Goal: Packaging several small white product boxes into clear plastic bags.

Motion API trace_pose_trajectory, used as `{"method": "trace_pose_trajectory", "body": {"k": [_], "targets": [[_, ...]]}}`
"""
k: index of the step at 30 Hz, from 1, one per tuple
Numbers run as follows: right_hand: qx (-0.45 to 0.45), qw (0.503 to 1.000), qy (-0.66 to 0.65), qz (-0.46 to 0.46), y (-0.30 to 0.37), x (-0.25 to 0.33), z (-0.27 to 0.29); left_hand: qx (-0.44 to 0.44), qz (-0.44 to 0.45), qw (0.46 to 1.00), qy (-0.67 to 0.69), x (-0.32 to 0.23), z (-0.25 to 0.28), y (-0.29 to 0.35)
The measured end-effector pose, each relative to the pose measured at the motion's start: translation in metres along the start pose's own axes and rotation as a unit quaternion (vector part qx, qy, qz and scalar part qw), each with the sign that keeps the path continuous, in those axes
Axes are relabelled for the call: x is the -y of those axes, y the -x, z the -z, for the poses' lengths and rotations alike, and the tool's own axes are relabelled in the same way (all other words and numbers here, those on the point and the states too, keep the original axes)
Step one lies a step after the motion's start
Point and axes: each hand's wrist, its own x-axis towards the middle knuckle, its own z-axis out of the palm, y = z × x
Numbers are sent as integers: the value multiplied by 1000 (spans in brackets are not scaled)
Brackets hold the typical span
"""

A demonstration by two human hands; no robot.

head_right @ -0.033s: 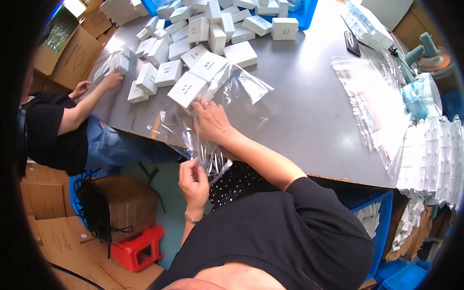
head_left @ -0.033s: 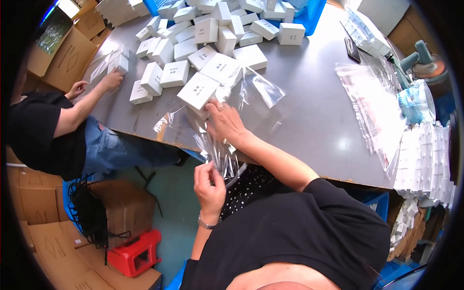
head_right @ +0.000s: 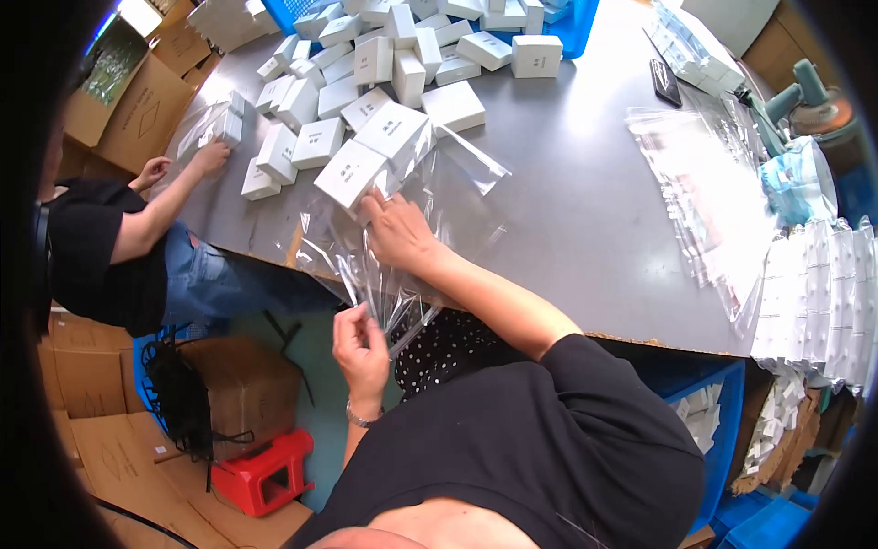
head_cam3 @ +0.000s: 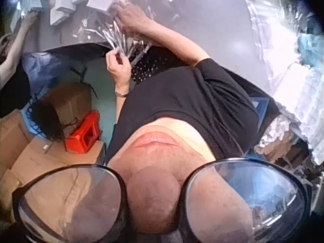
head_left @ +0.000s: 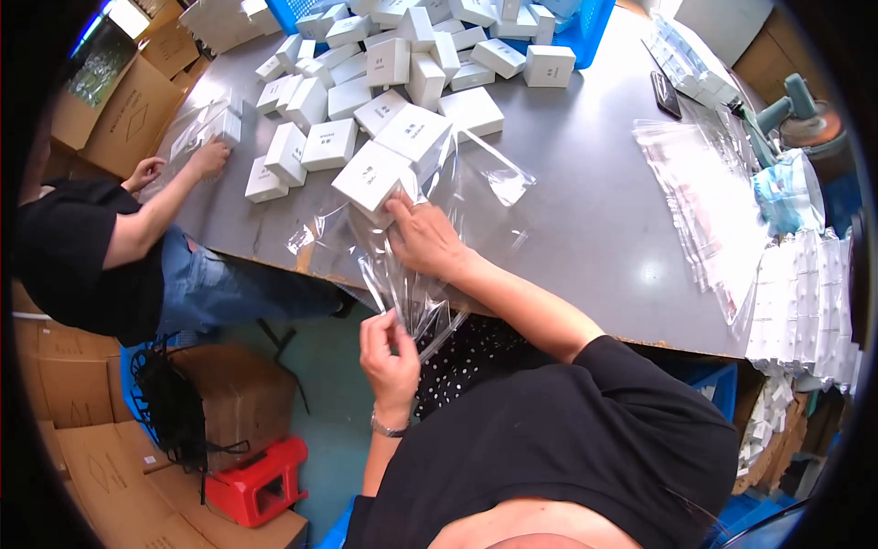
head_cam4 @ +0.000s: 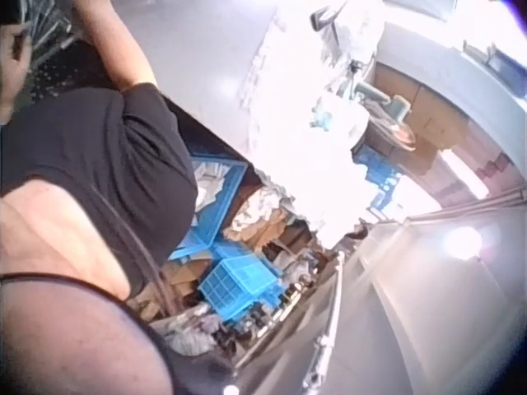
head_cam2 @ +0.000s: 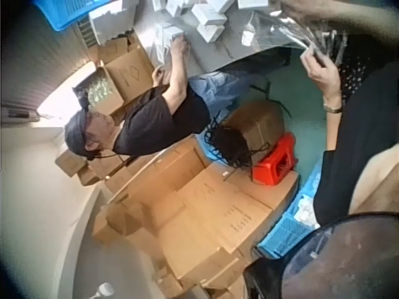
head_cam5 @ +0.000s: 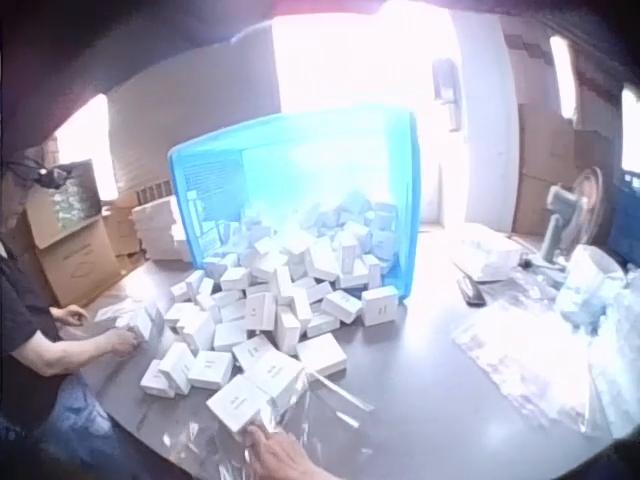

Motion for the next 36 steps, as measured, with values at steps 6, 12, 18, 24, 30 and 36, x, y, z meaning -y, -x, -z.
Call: {"method": "trace_pose_trajectory", "body": {"k": [6, 12, 18, 24, 30, 36], "targets": [[506, 810, -244, 169, 35, 2, 124, 77, 88, 986, 120, 24, 57, -33], [116, 980, -156, 54, -84, -125, 192, -26, -49, 991, -121, 56, 35, -213], [123, 991, 49, -5, -83, -205, 133, 204, -97, 878, -422, 118, -42, -341], [140, 947, -109, -270, -7, -208, 227, 200, -1, 907, -370, 169, -63, -360], [-137, 944, 77, -291, 27, -227, 232, 84, 104, 989, 55, 122, -19, -321], [45, 945, 263, -192, 64, -175, 201, 235, 131, 582, 767, 26, -19, -211]]}}
